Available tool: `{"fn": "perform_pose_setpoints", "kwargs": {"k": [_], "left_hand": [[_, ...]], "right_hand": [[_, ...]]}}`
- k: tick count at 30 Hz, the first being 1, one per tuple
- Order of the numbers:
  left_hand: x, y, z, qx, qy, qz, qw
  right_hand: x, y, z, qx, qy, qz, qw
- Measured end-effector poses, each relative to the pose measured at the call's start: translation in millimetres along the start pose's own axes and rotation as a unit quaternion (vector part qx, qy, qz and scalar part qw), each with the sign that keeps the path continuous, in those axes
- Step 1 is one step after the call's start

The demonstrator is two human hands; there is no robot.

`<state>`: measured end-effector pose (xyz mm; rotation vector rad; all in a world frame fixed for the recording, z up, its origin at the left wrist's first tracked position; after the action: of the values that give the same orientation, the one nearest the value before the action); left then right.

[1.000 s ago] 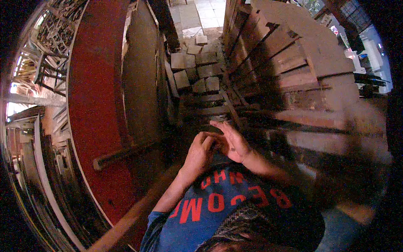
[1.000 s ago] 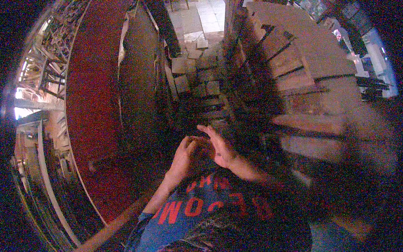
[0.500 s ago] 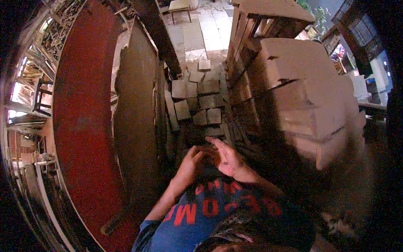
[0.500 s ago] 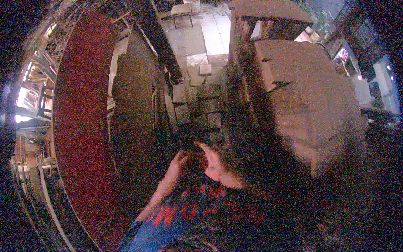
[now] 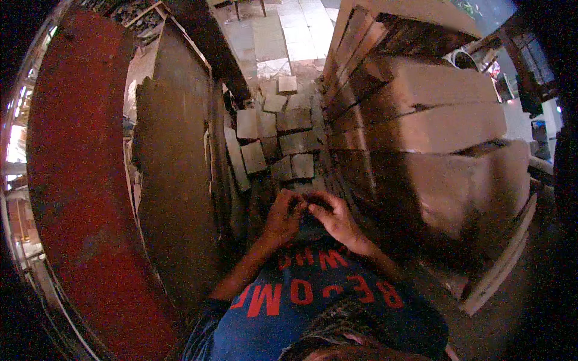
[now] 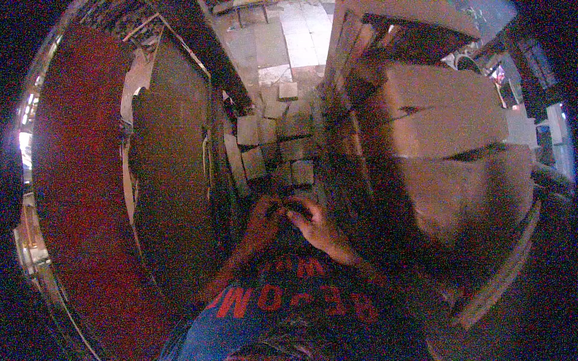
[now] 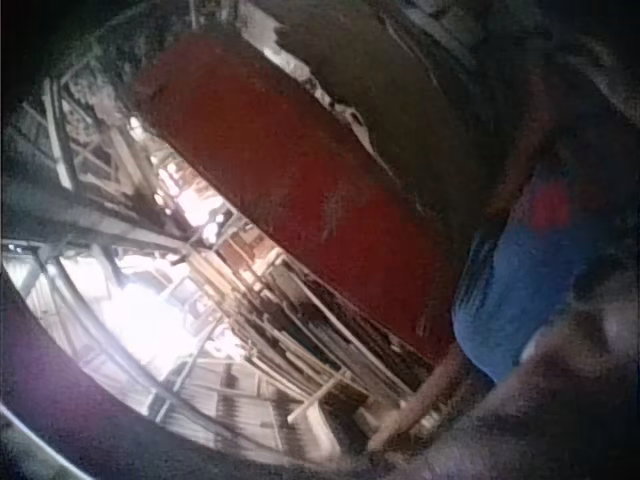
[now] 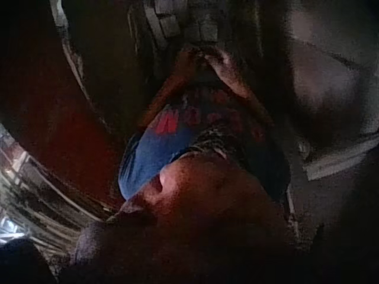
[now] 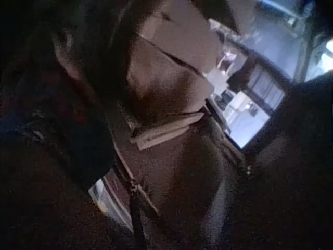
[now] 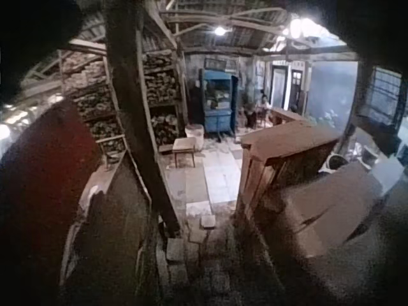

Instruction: The person walks through a cluttered workshop and approaches a workbench. They pick up a small electrical component and a screwdriver, then proceed to assemble small metal parts onto the component by hand, manipulating wires and screws.

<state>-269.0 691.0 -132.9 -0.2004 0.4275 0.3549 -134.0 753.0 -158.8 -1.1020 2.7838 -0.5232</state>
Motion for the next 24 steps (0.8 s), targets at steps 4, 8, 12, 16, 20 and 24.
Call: {"fn": "perform_pose_setpoints", "kwargs": {"k": [4, 8, 12, 16, 20, 24], "left_hand": [[-32, 90, -82, -0.171, -0.139, -0.061, 0.973], [-93, 201, -145, -0.199, -0.179, -0.023, 0.963], [-161, 316, -176, -0.299, -0.281, 0.058, 0.91], [-209, 420, -150, -0.361, -0.392, 0.082, 0.842], [-242, 584, -108, -0.279, -0.26, 0.064, 0.922], [-210, 742, -107, -0.228, -0.313, 0.019, 0.922]], "right_hand": [[22, 119, -36, -0.105, -0.171, -0.02, 0.979], [63, 267, -75, -0.136, -0.176, -0.101, 0.97], [91, 420, -85, -0.06, -0.124, -0.139, 0.981], [84, 542, -156, -0.027, -0.015, -0.196, 0.98], [30, 668, -231, -0.027, -0.066, -0.195, 0.978], [-51, 792, -250, -0.021, -0.088, -0.133, 0.987]]}}
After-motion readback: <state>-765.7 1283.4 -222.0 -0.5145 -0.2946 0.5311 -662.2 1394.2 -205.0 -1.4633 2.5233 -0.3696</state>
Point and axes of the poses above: each hand's wrist, its own y-axis towards the middle knuckle, its own x-axis out of the palm, z = x × y, the point moved 10 cm from there along y, towards the middle knuckle, and after that the axes turned 3 degrees about -x, right-handed, at the moved point
